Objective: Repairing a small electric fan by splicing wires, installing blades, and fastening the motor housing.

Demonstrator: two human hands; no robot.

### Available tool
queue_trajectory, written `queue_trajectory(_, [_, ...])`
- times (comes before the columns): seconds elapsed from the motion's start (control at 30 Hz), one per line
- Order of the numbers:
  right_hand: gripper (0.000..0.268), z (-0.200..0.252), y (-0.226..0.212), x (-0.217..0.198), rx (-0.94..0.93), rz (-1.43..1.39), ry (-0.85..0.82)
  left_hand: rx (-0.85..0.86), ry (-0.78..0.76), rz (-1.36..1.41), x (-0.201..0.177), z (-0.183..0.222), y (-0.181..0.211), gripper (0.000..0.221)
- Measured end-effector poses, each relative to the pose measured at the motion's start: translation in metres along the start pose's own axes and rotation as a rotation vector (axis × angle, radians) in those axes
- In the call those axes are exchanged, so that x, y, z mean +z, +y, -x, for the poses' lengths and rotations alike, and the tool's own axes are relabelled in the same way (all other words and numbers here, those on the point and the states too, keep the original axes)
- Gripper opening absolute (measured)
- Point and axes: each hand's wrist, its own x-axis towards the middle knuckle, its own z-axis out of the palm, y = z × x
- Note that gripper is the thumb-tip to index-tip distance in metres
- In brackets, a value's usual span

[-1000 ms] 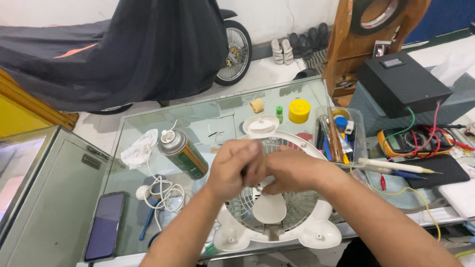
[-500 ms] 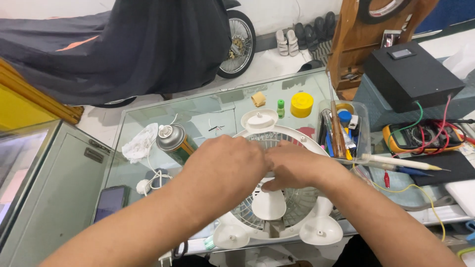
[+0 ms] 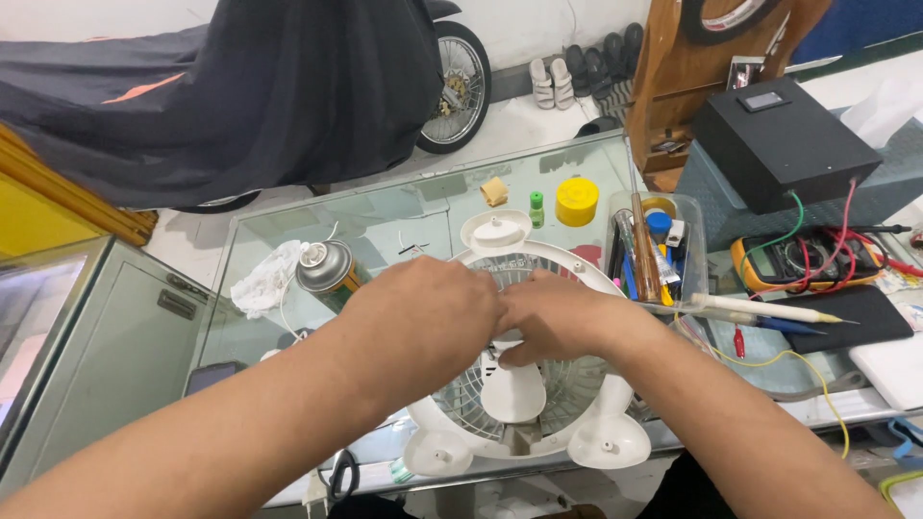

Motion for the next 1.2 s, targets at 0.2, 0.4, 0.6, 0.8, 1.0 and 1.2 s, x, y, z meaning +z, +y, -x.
queue_trajectory(0.2, [0.025,-0.008,0.007,0.009,0.039,-0.009,-0.039,0.176,-0.108,-0.035,0.004,0.01,-0.009,0.029])
queue_trajectory(0.4, [0.029,-0.007,0.011,0.007,-0.024,0.012,-0.082,-0.283,-0.108,0.242,-0.009,0.001,-0.01,0.043])
queue_trajectory(0.6, [0.021,-0.011,0.012,0.012,0.057,0.044,-0.114,-0.278,0.106,0.017,0.019,-0.009,-0.007,0.068])
queue_trajectory(0.8, [0.016,-0.011,0.006,0.005,0.041,0.045,-0.119,-0.018,-0.197,0.237,-0.011,0.006,-0.014,0.035])
queue_trajectory(1.0, [0.024,-0.007,0.008,0.005,-0.02,-0.002,-0.088,-0.215,0.291,0.541,0.036,0.009,-0.016,0.031])
queue_trajectory(1.2, [0.019,-0.008,0.014,0.009,-0.044,0.019,-0.083,-0.069,1.06,1.172,0.088,-0.004,0.011,0.024])
